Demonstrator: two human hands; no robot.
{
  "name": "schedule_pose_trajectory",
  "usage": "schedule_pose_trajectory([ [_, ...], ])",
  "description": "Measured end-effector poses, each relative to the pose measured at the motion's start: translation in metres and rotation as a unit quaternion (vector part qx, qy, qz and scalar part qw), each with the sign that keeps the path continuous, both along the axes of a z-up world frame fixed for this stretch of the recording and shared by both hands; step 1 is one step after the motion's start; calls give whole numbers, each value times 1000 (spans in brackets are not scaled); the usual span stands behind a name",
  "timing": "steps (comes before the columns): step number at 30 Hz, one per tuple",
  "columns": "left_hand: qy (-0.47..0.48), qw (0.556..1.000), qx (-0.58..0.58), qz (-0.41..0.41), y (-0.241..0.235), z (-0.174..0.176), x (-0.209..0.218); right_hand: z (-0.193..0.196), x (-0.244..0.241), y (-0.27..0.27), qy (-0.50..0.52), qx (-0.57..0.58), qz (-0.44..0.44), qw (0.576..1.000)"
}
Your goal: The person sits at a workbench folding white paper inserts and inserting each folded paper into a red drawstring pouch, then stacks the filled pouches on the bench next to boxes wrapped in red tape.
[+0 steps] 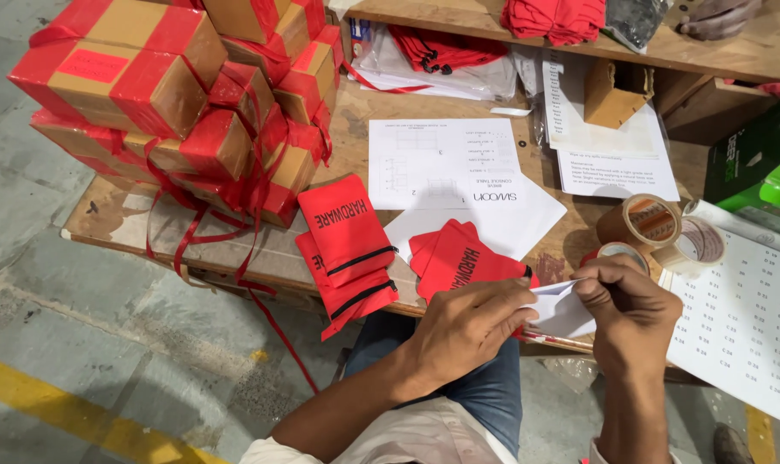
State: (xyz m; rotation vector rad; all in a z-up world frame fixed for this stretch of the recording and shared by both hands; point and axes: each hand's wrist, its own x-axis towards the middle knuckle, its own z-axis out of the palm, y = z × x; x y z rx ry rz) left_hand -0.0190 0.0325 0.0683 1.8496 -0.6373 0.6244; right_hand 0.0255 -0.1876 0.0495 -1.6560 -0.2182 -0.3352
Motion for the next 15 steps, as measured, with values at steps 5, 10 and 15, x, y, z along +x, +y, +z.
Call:
schedule_pose_trajectory([
  [5,-30,999,0,27,-3,-9,0,-2,-1,2,5,-16,-24,1000],
  [10,36,999,-35,16,-4,-10,4,4,-4,10,-10,-11,-15,1000],
  [15,85,996,-10,29,-7,-12,4,5,-5,14,-12,-69,-54,996],
])
